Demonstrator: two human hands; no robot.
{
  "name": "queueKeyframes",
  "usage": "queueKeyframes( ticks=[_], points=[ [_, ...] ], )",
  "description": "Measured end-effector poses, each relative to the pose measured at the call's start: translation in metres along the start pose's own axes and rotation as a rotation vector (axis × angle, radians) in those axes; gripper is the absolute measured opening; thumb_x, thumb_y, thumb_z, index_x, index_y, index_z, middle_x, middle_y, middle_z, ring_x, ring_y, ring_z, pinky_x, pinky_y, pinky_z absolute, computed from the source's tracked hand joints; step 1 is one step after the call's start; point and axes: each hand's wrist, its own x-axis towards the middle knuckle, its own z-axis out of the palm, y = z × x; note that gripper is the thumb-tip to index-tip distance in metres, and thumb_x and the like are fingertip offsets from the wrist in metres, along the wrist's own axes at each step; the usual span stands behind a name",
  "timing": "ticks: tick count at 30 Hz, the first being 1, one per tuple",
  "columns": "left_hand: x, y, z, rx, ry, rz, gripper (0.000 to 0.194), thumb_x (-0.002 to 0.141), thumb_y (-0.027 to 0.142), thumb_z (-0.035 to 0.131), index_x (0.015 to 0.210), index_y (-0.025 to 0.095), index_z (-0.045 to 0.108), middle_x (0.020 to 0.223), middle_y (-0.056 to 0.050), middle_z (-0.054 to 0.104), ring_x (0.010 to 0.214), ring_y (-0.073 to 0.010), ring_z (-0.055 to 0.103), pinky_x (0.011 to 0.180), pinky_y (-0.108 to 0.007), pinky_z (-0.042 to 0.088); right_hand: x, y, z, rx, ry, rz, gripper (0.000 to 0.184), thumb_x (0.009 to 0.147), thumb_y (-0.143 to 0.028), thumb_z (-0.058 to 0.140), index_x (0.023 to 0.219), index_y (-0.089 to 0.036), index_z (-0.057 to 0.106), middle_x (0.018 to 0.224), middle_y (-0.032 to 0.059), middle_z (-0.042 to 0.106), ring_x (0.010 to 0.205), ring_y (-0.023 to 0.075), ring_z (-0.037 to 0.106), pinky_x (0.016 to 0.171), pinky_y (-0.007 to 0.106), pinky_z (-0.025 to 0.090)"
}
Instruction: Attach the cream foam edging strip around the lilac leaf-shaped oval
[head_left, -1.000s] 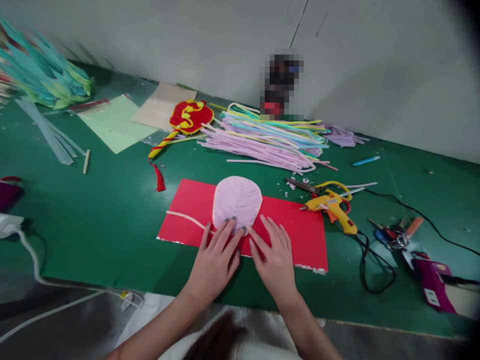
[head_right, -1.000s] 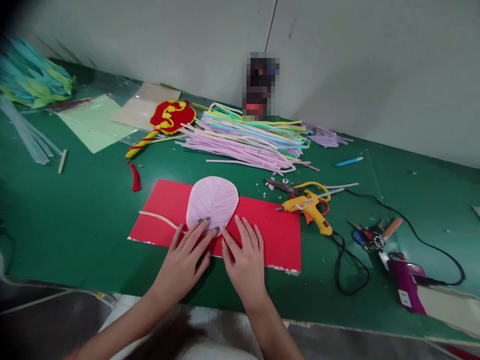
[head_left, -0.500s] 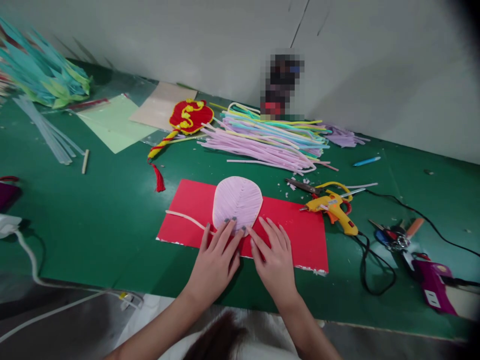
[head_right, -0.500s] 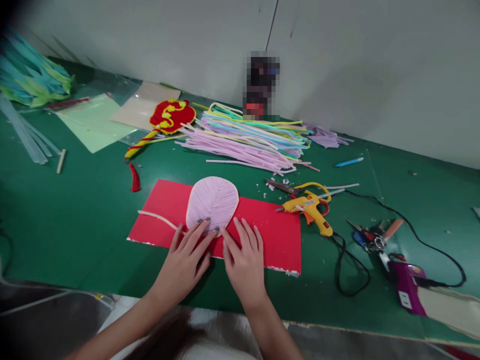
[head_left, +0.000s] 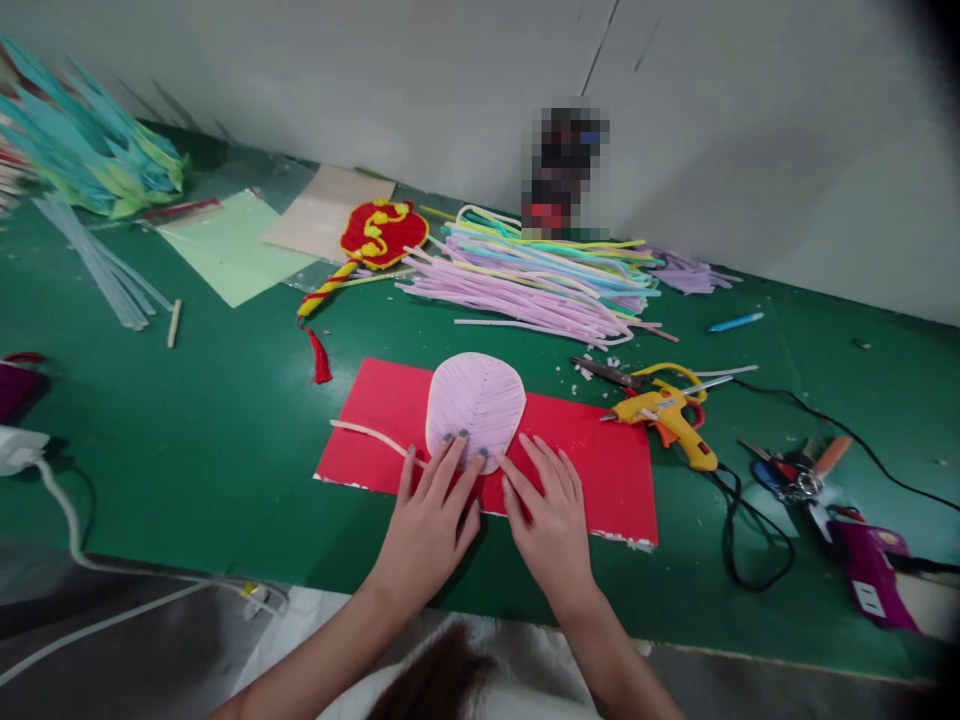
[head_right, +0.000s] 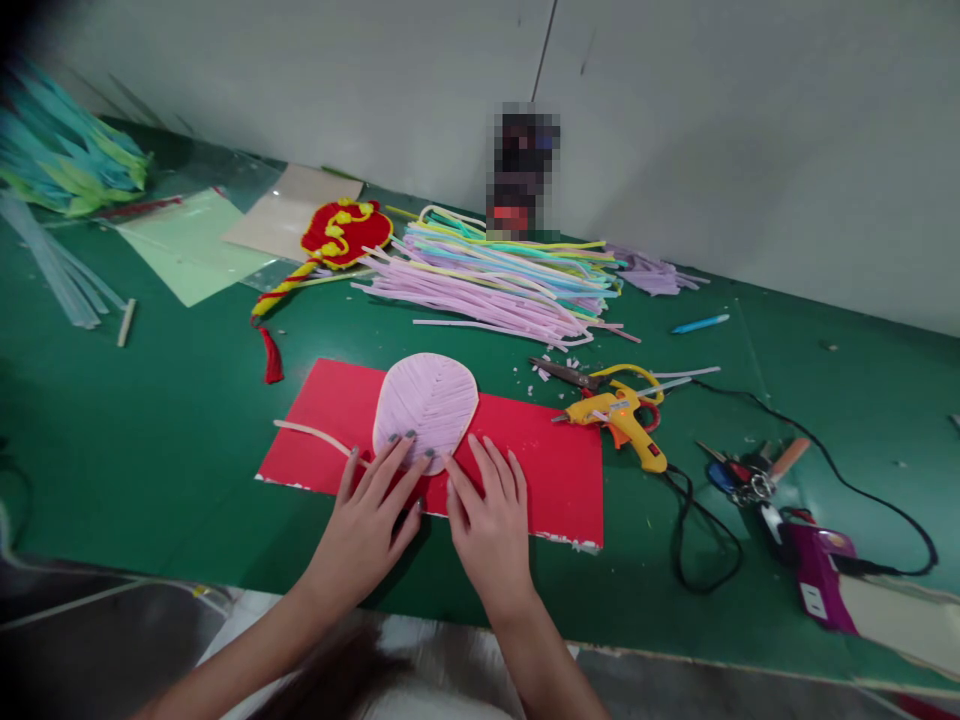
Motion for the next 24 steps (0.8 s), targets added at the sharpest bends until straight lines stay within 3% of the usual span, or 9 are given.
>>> queueKeyframes(
  ticks=[7, 24],
  points=[
    [-0.0004, -0.0009, 0.0002, -0.007, -0.001, 0.003, 0.045, 0.093, 0.026, 0.042, 0.137, 0.019, 0.046, 0.145, -0.011, 0.044, 0.132, -0.0279, 0.042, 0.112, -0.051, 0.023, 0.0014, -0.0004, 0.0029, -0.042, -0.041, 0.006, 0.036, 0.091, -0.026, 0.049, 0.127, -0.023, 0.054, 0.142, 0.0096, 0.047, 0.136, 0.0269, 0.036, 0.110, 0.054, 0.030],
    [-0.0003, -0.0021, -0.0012, -0.072, -0.035, -0.023, 0.044, 0.093, 0.026, 0.043, 0.137, 0.021, 0.045, 0.146, -0.009, 0.042, 0.134, -0.0269, 0.039, 0.112, -0.053, 0.022, 0.0024, -0.0008, 0.0026, -0.073, -0.091, 0.006, 0.038, 0.092, -0.026, 0.048, 0.129, -0.023, 0.054, 0.143, 0.0102, 0.045, 0.136, 0.0275, 0.034, 0.110, 0.054, 0.030]
  ],
)
